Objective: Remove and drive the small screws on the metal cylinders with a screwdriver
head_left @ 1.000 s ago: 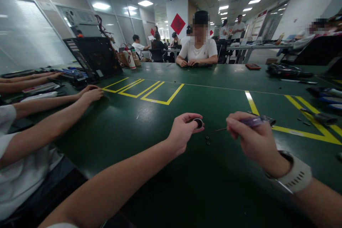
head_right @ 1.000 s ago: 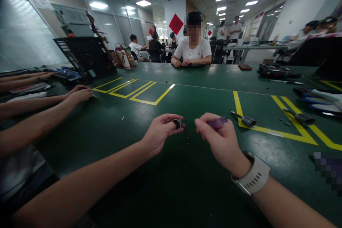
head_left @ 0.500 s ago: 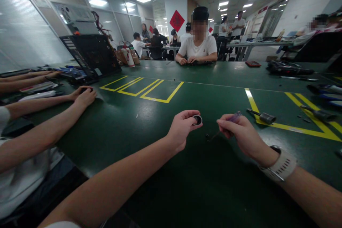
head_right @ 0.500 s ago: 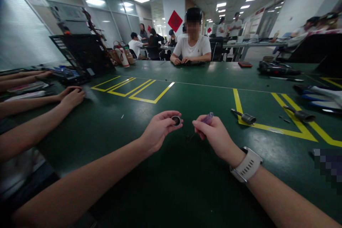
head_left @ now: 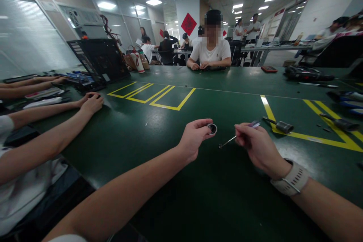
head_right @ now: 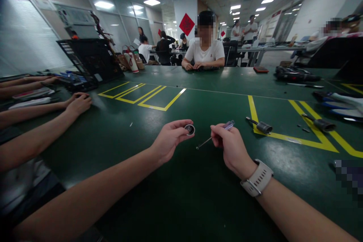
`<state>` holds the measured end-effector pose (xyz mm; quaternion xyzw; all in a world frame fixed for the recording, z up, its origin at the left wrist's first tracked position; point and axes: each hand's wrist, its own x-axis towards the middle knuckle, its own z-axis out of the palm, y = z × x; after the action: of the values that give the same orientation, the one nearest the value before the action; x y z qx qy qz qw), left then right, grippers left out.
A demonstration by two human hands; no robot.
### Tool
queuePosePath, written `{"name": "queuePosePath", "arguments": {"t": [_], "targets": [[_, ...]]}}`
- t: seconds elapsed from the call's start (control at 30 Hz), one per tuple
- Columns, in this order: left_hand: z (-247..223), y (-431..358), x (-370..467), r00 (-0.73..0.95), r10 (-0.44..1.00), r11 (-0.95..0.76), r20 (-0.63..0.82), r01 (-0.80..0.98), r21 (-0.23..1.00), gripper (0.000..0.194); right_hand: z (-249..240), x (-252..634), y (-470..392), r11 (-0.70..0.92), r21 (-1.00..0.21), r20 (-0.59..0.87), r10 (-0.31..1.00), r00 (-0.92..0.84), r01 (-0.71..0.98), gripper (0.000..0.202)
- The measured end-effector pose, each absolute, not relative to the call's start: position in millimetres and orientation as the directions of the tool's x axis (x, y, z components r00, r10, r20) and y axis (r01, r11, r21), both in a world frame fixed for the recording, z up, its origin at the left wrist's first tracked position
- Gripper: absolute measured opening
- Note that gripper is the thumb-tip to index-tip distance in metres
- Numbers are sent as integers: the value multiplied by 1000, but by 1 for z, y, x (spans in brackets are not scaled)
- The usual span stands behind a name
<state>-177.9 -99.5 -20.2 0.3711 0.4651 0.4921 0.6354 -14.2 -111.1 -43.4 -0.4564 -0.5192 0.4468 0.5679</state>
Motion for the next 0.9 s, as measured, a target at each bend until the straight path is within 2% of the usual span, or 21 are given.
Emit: {"name": "queuePosePath", "arguments": {"t": [0.13, 0.2, 0.27, 0.33, 0.43, 0.57, 0.9], "targets": [[-23, -99, -178, 91, 974, 225, -208, -271, 936, 26, -38, -15, -119, 332, -939, 325, 942, 89, -84, 23], [-25, -98, -179, 99, 977, 209, -188, -275, 938, 26, -34, -15, -125, 444, -896, 444, 895, 30, 19, 19], [-28, -98, -179, 102, 981, 188, -166, -274, 943, 26, -31, -17, -131, 592, -780, 583, 805, -107, 204, 15], [-30, -97, -179, 109, 984, 168, -144, -261, 951, 27, -29, -19, -135, 717, -603, 674, 692, -258, 350, 14], [-32, -97, -179, 117, 986, 141, -116, -237, 961, 27, -29, -21, -136, 806, -425, 722, 576, -383, 412, 10], [-33, -98, -178, 108, 989, 128, -105, -233, 964, 24, -31, -21, -135, 849, -282, 734, 491, -470, 446, 9], [-28, -100, -177, 105, 986, 148, -127, -238, 960, 23, -32, -19, -135, 853, -249, 757, 467, -457, 459, 10]]}}
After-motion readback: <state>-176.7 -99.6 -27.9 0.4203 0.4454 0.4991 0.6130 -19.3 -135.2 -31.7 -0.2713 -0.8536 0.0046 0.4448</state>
